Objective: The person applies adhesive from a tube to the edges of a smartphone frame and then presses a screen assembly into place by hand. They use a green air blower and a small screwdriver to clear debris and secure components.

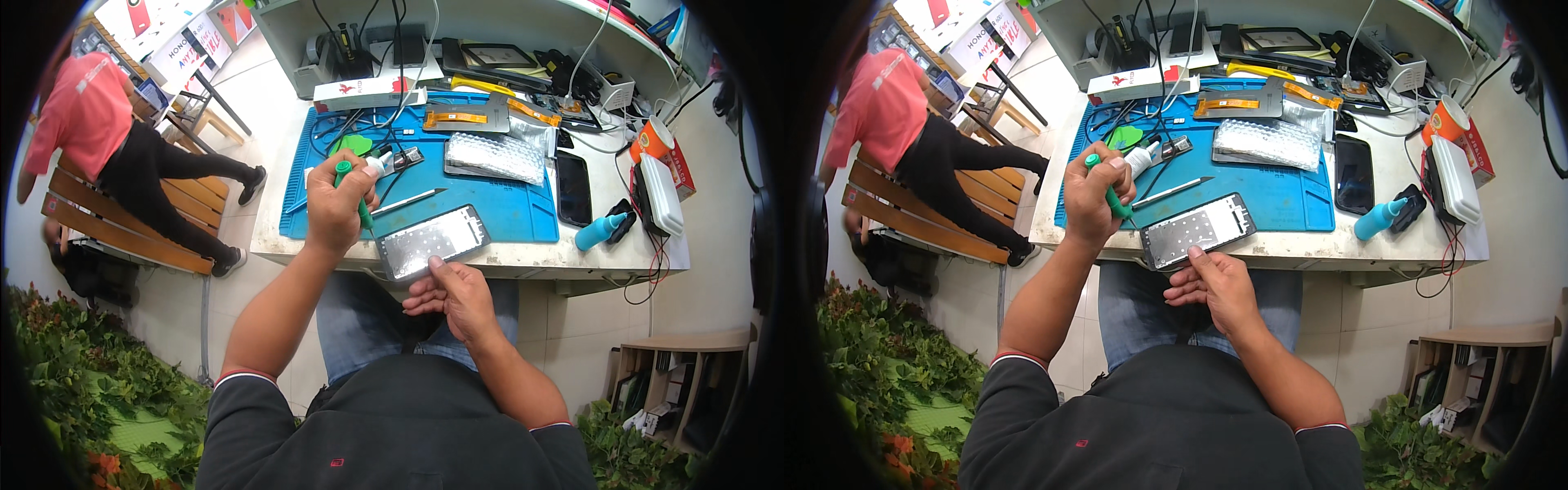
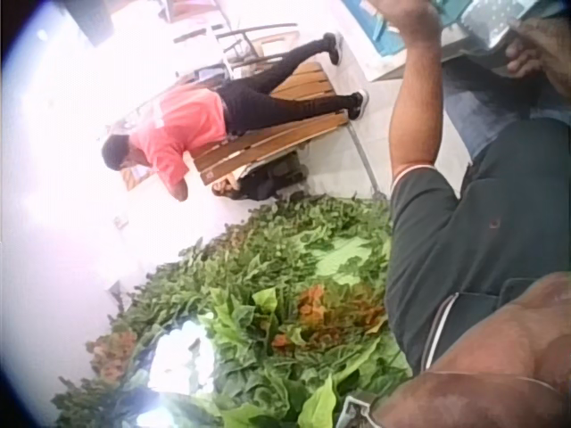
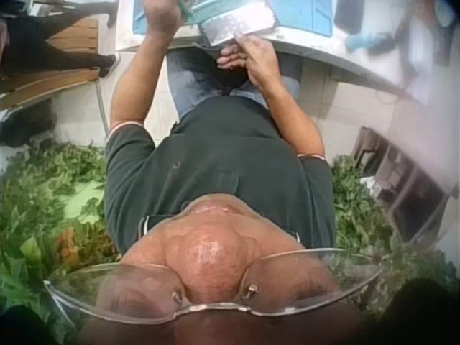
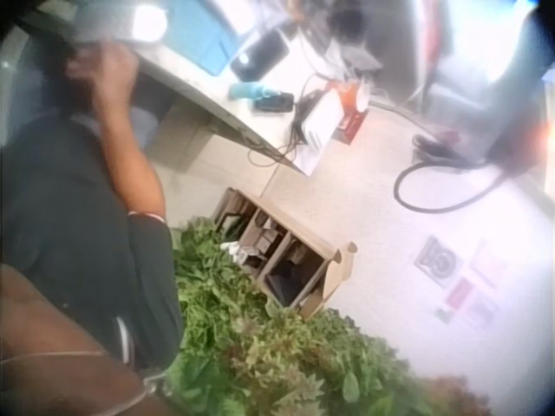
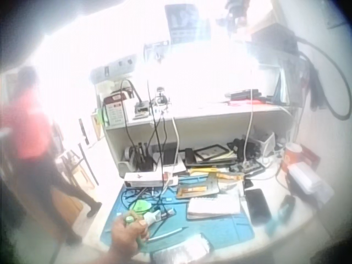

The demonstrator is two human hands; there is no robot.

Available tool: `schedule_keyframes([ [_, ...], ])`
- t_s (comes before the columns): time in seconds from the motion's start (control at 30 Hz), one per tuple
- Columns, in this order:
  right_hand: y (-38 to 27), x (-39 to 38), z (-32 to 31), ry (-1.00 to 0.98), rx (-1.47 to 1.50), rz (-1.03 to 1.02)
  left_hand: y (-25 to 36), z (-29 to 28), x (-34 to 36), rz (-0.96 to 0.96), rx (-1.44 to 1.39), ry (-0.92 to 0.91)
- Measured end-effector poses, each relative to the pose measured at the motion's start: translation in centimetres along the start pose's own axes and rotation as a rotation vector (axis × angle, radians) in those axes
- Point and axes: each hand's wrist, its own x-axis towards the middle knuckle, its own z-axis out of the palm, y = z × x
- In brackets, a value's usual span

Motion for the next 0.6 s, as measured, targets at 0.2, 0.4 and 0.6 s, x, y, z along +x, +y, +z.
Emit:
schedule_keyframes([
  [0.2, 0.2, 0.2, -0.2, -0.002, -0.009, -0.018, 1.7, -1.7, 1.1, -0.048, -0.076, 0.013],
  [0.4, 0.7, 0.3, -0.4, 0.019, -0.047, -0.076, 4.6, -3.9, 2.6, 0.201, 0.418, 0.056],
  [0.6, -1.1, -0.5, 0.2, 0.104, -0.191, -0.263, 6.2, -5.6, 6.7, 0.001, 1.325, -0.062],
])
